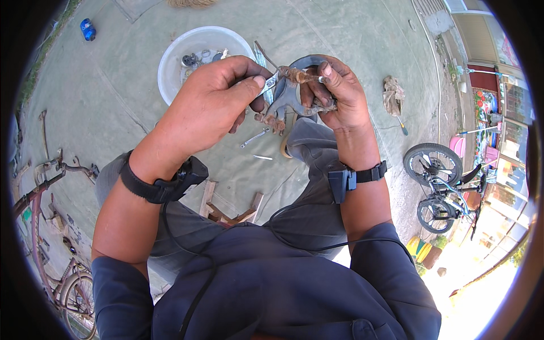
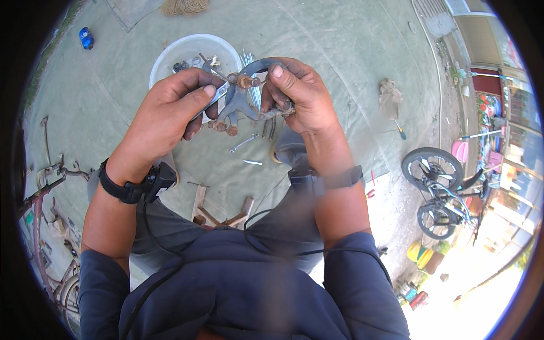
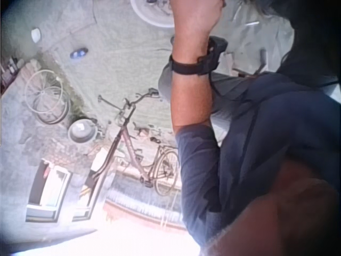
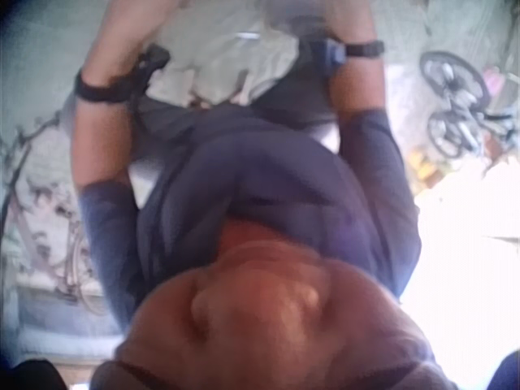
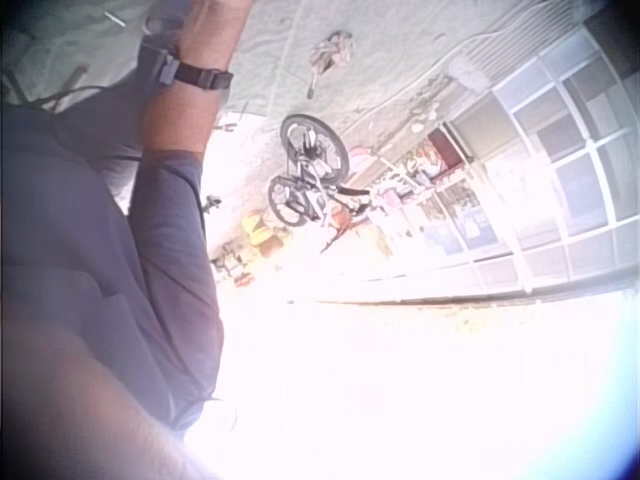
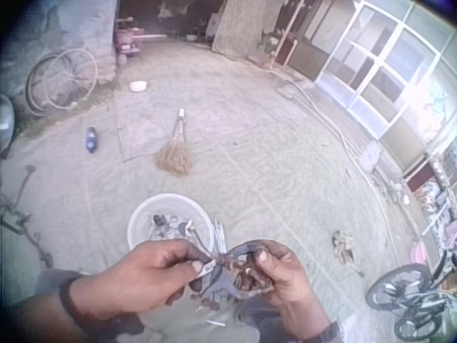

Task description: The person uses a wrench to tighten and loosen bolts on a circular metal component with attached rods. The person repeatedly adjusts the wrench and repositions the part, occasionally picking up small hardware from a nearby white basin.

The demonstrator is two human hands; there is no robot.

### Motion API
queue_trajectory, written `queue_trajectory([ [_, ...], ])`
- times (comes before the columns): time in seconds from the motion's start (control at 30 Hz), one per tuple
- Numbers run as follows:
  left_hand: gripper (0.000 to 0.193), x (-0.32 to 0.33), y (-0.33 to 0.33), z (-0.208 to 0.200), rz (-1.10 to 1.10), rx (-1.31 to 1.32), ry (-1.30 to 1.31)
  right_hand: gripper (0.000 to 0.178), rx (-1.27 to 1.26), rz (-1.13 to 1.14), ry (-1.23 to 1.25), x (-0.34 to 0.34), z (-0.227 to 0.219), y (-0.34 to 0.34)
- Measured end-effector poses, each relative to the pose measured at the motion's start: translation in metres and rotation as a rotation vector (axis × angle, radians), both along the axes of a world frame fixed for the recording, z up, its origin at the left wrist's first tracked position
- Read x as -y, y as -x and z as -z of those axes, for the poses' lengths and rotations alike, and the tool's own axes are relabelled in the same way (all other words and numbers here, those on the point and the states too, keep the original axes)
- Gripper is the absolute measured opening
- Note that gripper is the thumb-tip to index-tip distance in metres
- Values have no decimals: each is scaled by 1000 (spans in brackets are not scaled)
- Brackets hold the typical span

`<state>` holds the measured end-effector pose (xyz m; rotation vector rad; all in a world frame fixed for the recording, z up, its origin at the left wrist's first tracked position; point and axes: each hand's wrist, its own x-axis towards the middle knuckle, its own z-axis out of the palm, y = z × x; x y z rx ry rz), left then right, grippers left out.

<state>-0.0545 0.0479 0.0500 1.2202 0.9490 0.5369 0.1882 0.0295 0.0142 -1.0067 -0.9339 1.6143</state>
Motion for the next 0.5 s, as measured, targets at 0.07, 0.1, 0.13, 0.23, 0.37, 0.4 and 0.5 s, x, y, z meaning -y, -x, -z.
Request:
queue_trajectory([
  [0.07,28,-1,0,0,1,-5,0,38,-11,-1,6,0,0,0],
  [0.1,28,-1,0,0,4,-4,2,38,-21,-4,9,0,0,0],
  [0.13,29,-1,1,0,6,-6,0,38,-25,-8,2,0,0,0],
  [0.23,29,-2,1,1,11,10,14,38,-36,-25,-15,-1,-1,0],
  [0.37,30,-3,2,2,20,19,24,38,-41,-2,-2,0,-1,2],
  [0.4,30,-3,2,2,17,21,31,38,-51,3,-2,0,-1,3],
  [0.5,29,-2,2,4,6,34,38,37,-51,15,-9,-1,0,3],
])
